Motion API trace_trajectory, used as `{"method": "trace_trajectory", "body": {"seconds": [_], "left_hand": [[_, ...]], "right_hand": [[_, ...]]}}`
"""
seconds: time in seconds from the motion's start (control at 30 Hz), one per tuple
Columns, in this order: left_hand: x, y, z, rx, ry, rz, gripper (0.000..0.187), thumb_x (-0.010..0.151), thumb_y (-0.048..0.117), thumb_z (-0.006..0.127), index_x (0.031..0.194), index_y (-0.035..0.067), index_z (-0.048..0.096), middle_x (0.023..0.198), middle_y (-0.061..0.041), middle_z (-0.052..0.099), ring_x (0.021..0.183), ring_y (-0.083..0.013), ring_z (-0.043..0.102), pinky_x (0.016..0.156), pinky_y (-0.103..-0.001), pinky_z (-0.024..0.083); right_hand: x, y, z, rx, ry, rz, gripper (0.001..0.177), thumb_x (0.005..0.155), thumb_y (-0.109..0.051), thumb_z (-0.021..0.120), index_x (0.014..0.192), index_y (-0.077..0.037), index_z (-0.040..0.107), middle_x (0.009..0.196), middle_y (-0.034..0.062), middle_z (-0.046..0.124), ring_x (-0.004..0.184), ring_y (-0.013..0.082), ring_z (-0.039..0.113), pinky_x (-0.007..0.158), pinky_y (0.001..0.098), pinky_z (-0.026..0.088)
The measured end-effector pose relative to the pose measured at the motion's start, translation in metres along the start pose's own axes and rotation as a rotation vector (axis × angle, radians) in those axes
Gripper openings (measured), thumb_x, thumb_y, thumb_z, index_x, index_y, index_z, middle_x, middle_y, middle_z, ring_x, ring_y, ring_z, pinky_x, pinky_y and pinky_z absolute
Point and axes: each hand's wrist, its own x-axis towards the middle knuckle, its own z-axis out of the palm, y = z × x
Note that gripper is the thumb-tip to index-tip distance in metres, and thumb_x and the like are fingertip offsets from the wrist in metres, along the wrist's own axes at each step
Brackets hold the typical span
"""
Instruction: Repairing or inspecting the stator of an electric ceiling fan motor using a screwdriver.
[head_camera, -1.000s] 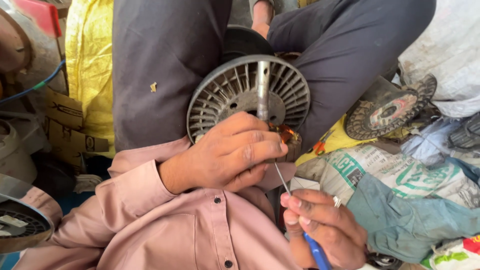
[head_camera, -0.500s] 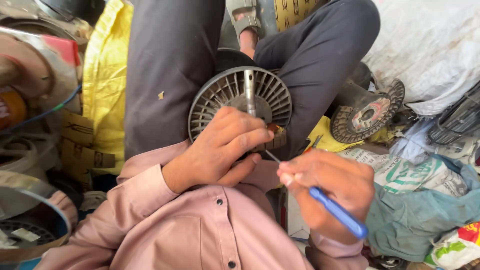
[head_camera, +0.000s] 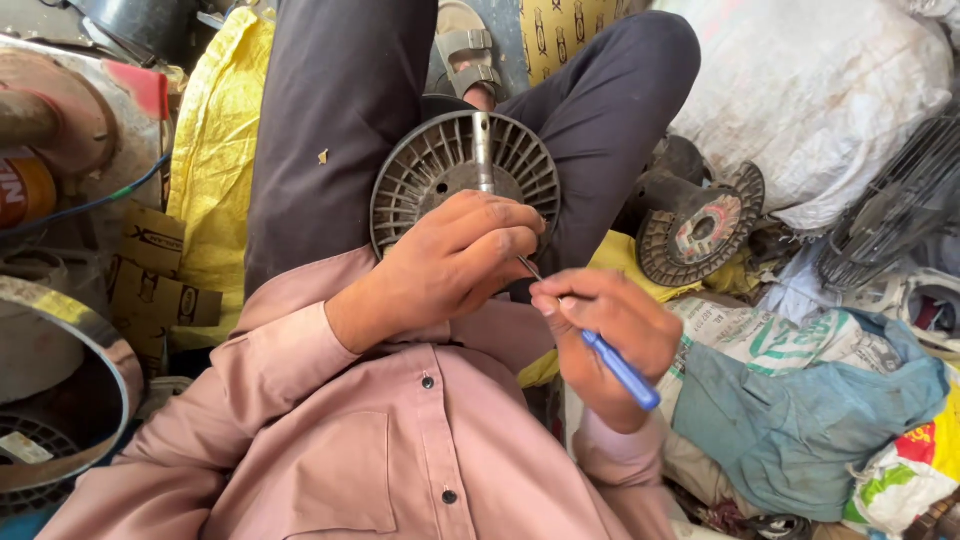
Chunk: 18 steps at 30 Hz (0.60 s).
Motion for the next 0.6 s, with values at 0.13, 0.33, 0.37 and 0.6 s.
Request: {"method": "trace_trajectory", "body": {"seconds": [0.13, 0.33, 0.37, 0.6], "left_hand": [[-0.002, -0.001, 0.000, 0.049, -0.009, 0.063, 0.031, 0.092, 0.012, 0.078, 0.115, 0.003, 0.058, 0.122, -0.012, 0.064, 0.113, -0.0314, 0.065, 0.097, -0.041, 0.052], [-0.009, -0.004, 0.005, 0.038, 0.009, 0.076, 0.033, 0.093, 0.010, 0.079, 0.116, 0.002, 0.057, 0.122, -0.013, 0.063, 0.111, -0.0325, 0.065, 0.095, -0.041, 0.054], [-0.009, -0.006, 0.005, 0.037, 0.018, 0.062, 0.033, 0.093, 0.011, 0.079, 0.116, 0.002, 0.057, 0.121, -0.014, 0.063, 0.109, -0.0323, 0.065, 0.094, -0.041, 0.054], [-0.002, 0.000, 0.002, 0.053, 0.041, 0.042, 0.025, 0.091, 0.011, 0.078, 0.110, 0.003, 0.063, 0.115, -0.012, 0.063, 0.105, -0.0302, 0.066, 0.091, -0.039, 0.054]], "right_hand": [[-0.033, 0.024, 0.030, 0.037, 0.217, -0.066, 0.026, 0.090, 0.008, 0.079, 0.088, 0.001, 0.054, 0.098, 0.0199, 0.071, 0.088, 0.0254, 0.075, 0.074, 0.0318, 0.065], [-0.039, 0.024, 0.043, 0.128, 0.378, -0.013, 0.029, 0.091, 0.007, 0.078, 0.089, 0.000, 0.050, 0.097, 0.0206, 0.069, 0.084, 0.0272, 0.075, 0.068, 0.0330, 0.067], [-0.035, 0.021, 0.042, 0.109, 0.346, -0.005, 0.028, 0.092, 0.008, 0.077, 0.089, 0.001, 0.050, 0.096, 0.0202, 0.069, 0.083, 0.0262, 0.075, 0.071, 0.0331, 0.067], [-0.009, 0.007, 0.019, 0.086, 0.166, 0.074, 0.030, 0.094, 0.008, 0.078, 0.085, 0.001, 0.050, 0.092, 0.0153, 0.072, 0.070, 0.0180, 0.073, 0.065, 0.0257, 0.059]]}}
